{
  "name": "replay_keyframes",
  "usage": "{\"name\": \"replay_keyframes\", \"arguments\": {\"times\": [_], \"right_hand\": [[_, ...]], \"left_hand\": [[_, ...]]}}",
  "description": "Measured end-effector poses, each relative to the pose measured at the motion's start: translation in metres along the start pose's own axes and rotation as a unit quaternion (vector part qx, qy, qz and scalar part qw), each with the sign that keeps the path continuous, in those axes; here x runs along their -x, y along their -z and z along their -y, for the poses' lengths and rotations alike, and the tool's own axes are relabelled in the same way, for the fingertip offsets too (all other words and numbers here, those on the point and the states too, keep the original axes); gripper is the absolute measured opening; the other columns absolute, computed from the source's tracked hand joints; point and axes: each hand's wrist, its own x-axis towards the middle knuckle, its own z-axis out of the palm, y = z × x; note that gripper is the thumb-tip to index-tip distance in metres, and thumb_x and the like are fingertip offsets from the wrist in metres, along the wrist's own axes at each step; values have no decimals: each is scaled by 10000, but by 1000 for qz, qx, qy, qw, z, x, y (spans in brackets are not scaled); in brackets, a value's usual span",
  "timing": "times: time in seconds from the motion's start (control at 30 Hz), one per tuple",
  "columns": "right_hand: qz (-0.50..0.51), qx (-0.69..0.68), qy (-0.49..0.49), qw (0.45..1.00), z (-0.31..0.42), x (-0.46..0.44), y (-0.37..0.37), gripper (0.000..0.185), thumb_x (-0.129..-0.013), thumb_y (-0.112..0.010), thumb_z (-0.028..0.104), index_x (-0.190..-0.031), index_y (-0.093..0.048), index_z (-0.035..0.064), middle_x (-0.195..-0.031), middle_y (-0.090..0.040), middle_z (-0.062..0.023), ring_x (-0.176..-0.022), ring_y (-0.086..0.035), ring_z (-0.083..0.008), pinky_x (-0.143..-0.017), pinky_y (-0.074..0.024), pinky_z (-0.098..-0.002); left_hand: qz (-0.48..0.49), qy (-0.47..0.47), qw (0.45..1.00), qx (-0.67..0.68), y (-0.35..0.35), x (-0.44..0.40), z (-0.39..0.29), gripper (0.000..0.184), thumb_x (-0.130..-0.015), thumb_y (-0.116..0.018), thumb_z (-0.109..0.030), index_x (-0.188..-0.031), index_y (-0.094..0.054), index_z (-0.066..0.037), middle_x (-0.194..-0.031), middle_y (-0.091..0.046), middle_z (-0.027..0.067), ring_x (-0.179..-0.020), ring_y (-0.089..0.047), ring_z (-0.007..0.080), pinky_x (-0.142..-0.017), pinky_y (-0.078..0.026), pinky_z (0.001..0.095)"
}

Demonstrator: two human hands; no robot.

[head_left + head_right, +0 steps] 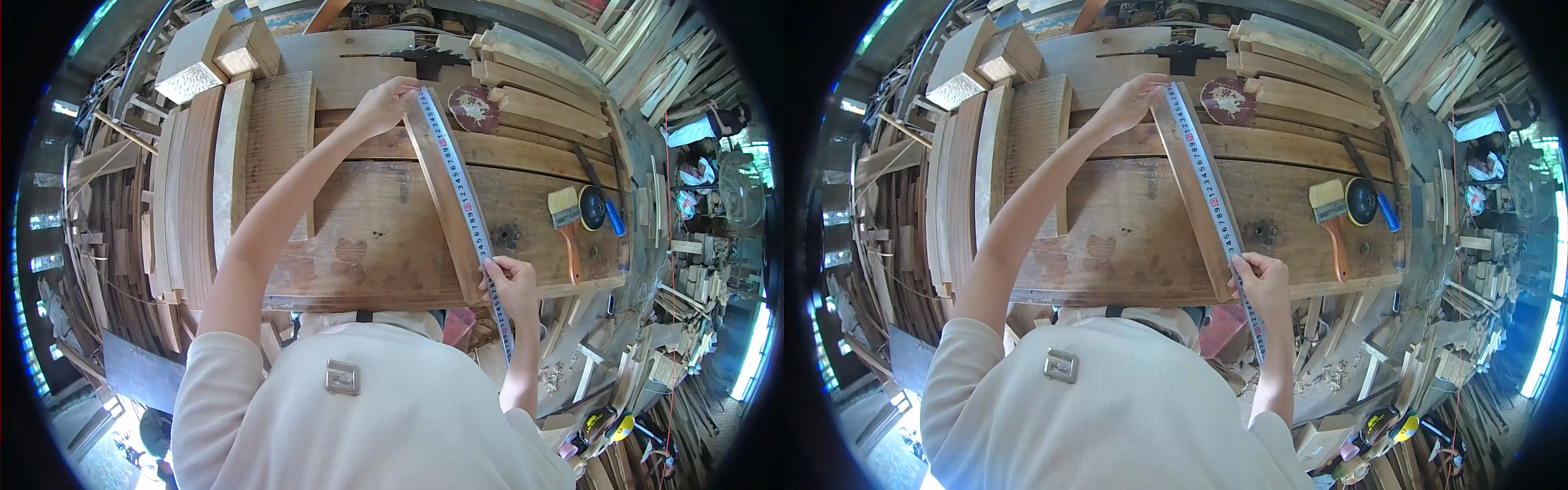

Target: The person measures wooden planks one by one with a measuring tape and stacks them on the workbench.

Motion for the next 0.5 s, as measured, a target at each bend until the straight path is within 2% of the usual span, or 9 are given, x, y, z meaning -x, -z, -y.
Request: {"name": "replay_keyframes", "arguments": {"times": [0.17, 0.23, 0.37, 0.47, 0.5], "right_hand": [[7, 14, -1, 1000, 1, 0, 1, 205, -822, -549, 157, -780, -611, -33, -573, -584, -61, -487, -553, -85, -430, -442, -211], [-2, 12, -3, 1000, 2, 0, -1, 208, -824, -546, 157, -778, -610, -36, -568, -584, -62, -481, -551, -85, -427, -441, -210], [-12, 10, -18, 1000, 1, 2, -3, 222, -820, -554, 173, -773, -610, -37, -566, -585, -62, -476, -550, -85, -423, -433, -206], [-31, 11, -30, 999, 1, 4, -3, 253, -806, -578, 213, -754, -613, -32, -563, -589, -63, -459, -547, -83, -424, -422, -196], [-37, 11, -34, 999, 3, 6, -4, 256, -806, -578, 214, -752, -613, -34, -564, -590, -63, -457, -546, -82, -427, -423, -196]], "left_hand": [[-2, 23, 999, 33, 0, 3, 4, 327, -807, -536, -284, -1048, -557, -63, -924, -606, 158, -885, -577, 267, -767, -444, 331], [-30, -7, 1000, -1, 0, 4, 1, 304, -797, -545, -283, -1001, -592, -63, -883, -611, 161, -862, -583, 272, -746, -452, 335], [-34, -6, 999, -42, -2, 2, -1, 344, -768, -569, -336, -983, -603, -70, -861, -614, 153, -830, -589, 279, -730, -458, 340], [-78, 69, 989, -100, -5, 1, -12, 405, -701, -607, -429, -922, -626, -90, -809, -623, 116, -781, -599, 276, -702, -468, 349], [-89, 69, 987, -114, -6, 2, -15, 396, -701, -609, -424, -915, -628, -91, -808, -625, 108, -779, -601, 269, -701, -471, 348]]}}
